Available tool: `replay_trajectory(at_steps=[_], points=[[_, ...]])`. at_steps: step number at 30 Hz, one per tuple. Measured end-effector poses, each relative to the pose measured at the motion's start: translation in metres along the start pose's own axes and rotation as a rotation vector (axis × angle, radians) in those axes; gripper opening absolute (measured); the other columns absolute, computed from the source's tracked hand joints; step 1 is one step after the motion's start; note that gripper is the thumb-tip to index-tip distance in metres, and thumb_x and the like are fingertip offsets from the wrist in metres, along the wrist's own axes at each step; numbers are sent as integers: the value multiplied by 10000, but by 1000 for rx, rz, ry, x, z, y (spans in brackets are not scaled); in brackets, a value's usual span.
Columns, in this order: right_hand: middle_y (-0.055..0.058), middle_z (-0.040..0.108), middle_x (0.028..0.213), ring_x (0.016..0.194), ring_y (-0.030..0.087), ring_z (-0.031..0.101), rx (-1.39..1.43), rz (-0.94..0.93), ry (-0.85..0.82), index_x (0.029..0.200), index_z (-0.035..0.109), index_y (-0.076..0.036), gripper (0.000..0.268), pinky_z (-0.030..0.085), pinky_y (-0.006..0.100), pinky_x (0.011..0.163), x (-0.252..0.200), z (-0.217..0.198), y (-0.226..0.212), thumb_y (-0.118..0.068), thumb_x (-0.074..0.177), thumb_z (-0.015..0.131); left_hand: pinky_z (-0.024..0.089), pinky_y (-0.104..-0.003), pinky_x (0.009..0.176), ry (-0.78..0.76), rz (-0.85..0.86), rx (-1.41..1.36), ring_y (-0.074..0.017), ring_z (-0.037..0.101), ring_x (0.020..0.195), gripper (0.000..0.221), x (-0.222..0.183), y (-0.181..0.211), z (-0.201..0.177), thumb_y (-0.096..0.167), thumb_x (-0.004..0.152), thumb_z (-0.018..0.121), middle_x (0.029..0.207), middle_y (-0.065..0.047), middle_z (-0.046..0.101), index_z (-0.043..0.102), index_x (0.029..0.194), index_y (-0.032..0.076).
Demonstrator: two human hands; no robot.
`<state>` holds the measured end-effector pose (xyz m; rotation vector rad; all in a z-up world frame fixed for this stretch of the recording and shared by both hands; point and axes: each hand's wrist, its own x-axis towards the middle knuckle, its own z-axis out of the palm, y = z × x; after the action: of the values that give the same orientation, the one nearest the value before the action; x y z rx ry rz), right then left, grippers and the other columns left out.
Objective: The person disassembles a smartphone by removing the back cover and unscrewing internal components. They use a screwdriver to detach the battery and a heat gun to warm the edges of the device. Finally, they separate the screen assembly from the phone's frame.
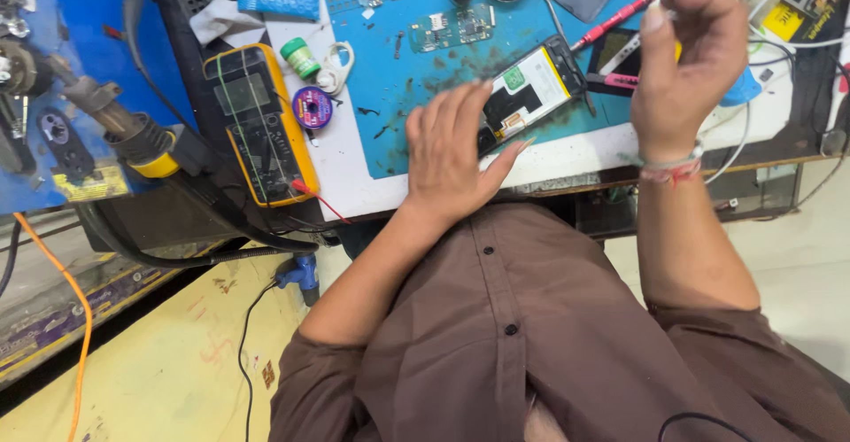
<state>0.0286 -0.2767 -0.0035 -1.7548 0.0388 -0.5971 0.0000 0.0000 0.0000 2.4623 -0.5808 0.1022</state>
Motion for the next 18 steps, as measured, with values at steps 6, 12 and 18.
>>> replay_trajectory(at_steps=[6, 12, 18], points=[[122, 662, 1283, 1078, 149, 662, -74, 56, -52, 1261, 596, 0, 204, 552, 281, 982, -54, -1, -12, -60, 1130, 740, 299, -526, 1037, -115, -64, 2, -335, 457, 1259, 970, 50, 28, -1, 540, 731, 848, 1351, -172, 527, 476, 1427, -23], [146, 686, 1284, 1045, 270, 677, -396, -116, -208, 1332, 660, -25, 351, 553, 327, 920, -51, 10, -45, -37, 1012, 801, 346, -500, 1040, -33, 57, 5, -316, 515, 1197, 879, 56, 28, -1, 428, 707, 902, 1304, -147, 557, 508, 1376, 17], [202, 671, 1255, 1089, 343, 658, -490, -250, -319, 1355, 651, 4, 421, 542, 402, 933, -26, 16, -63, -60, 978, 827, 379, -453, 967, 12, 262, 181, -240, 575, 1108, 751, 51, 31, -7, 329, 837, 869, 1276, -77, 569, 514, 1445, 69]])
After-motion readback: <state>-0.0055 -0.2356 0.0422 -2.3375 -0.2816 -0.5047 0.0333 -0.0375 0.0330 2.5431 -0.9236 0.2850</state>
